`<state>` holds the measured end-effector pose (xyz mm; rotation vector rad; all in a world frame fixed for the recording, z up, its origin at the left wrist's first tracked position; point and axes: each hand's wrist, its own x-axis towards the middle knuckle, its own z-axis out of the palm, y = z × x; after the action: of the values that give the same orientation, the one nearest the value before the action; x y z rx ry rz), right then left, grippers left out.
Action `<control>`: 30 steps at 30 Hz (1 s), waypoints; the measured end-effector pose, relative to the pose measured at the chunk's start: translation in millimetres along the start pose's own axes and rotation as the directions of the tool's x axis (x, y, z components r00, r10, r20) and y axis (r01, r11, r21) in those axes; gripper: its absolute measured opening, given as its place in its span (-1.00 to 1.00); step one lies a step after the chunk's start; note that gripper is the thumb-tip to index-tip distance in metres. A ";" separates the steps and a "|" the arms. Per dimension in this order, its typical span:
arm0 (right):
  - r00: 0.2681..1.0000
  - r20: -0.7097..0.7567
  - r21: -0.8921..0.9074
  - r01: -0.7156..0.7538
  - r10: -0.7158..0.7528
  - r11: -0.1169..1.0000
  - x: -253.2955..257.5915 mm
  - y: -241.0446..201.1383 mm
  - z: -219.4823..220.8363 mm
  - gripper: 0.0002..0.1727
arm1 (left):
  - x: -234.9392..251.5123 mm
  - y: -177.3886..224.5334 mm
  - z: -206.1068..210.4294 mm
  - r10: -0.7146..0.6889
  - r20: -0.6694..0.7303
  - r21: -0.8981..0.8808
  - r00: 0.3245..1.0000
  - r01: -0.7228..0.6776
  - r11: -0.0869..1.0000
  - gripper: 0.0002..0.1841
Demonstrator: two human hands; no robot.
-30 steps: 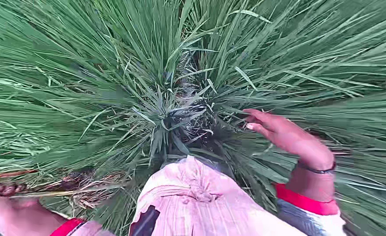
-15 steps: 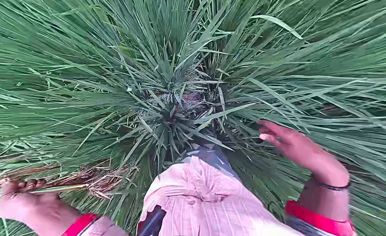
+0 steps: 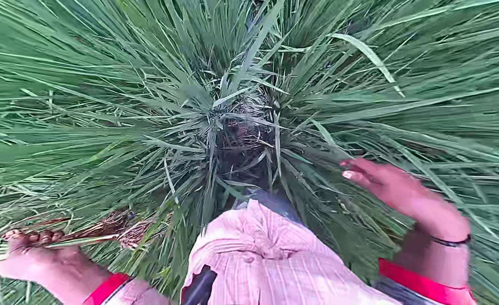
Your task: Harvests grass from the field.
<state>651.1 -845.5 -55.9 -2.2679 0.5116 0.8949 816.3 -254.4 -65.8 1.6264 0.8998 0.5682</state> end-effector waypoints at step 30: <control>0.990 -0.063 -0.093 0.123 -0.129 0.988 51.0 59.3 -98.0 -0.61 | -99.3 -4.8 70.0 -0.015 -0.038 -0.062 0.999 0.013 0.998 -0.75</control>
<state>699.0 -961.2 -61.7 -2.3897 0.3602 0.7927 809.9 -375.3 -78.0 1.5569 0.9125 0.6139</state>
